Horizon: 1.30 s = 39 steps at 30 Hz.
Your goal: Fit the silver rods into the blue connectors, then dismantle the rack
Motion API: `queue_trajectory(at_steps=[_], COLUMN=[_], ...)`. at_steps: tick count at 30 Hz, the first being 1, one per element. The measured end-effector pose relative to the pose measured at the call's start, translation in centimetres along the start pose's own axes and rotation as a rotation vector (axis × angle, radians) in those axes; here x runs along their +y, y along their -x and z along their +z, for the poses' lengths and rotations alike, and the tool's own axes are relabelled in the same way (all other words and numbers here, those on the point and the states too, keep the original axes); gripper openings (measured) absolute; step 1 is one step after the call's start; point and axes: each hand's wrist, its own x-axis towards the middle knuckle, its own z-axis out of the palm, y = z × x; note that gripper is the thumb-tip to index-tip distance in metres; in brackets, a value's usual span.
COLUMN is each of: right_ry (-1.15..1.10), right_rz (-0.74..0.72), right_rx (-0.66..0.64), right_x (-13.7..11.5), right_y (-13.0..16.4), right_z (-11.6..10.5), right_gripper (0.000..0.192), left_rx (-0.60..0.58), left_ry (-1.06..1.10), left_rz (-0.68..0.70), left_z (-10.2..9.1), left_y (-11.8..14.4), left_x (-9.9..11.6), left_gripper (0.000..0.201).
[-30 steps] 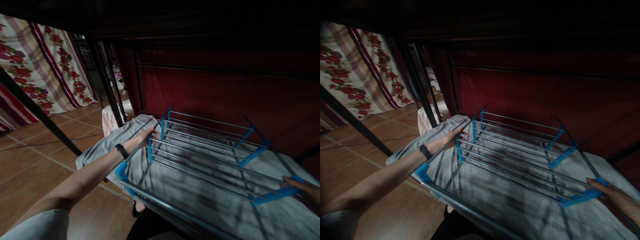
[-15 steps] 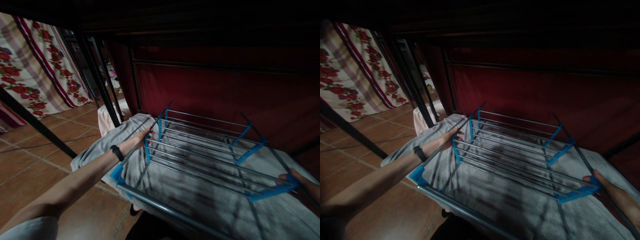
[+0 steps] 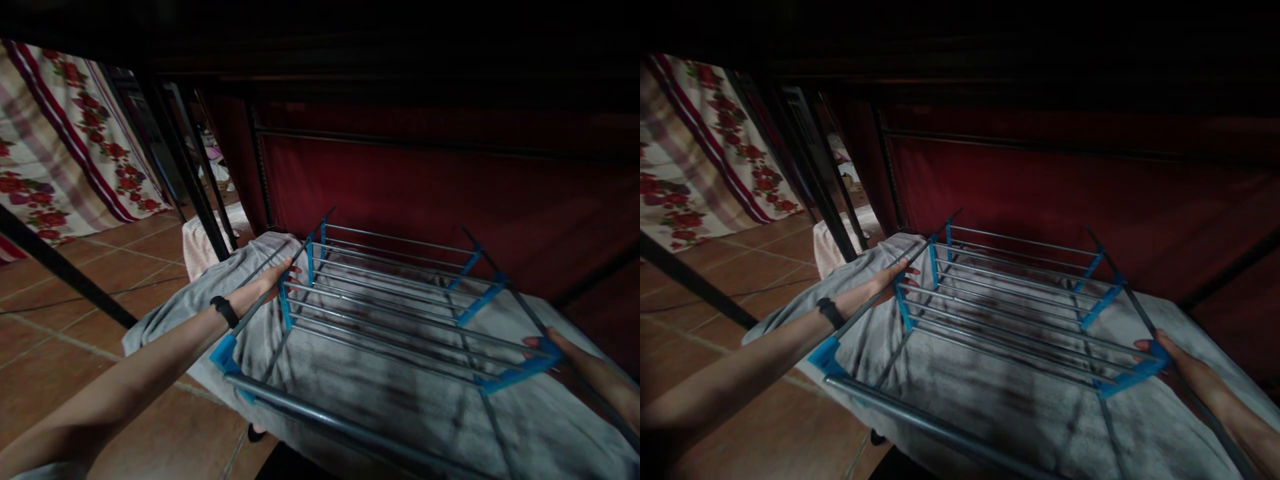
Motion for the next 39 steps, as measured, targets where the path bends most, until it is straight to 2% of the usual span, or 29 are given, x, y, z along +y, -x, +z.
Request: queue_trajectory(at_steps=[3,5,9,13,18,26,39], right_ry=[-0.113,-0.213,-0.389,-0.381,-0.369,-0.318,-0.290], right_rz=[0.021,-0.041,-0.081,-0.131,-0.179,-0.201,-0.180], right_rx=[-0.099,-0.154,-0.221,-0.291,-0.402,-0.407,-0.380], right_x=[-0.3,-0.2,0.2,0.4,0.7,1.5,1.5], right_y=[2.0,3.0,3.3,3.1,2.6,1.0,0.9], right_z=[0.7,1.1,1.6,2.0,2.1,1.6,1.8], right_gripper=[0.040,0.044,0.049,0.049,0.043,0.048,0.050], left_rx=[-0.015,-0.034,-0.097,-0.115,-0.158,-0.174,-0.149], left_ry=[0.019,0.044,0.110,0.154,0.155,0.098,0.091], left_rz=[-0.020,-0.040,-0.085,-0.137,-0.129,-0.096,-0.077], left_z=[-0.3,-0.6,-1.2,-1.8,-2.9,-3.2,-2.0], left_y=[-0.3,-0.5,-0.7,-1.7,-3.4,-3.8,-2.3], left_x=[-0.1,0.0,0.2,-0.2,-1.6,-2.1,-1.4], left_gripper=[0.041,0.042,0.052,0.062,0.062,0.062,0.060])
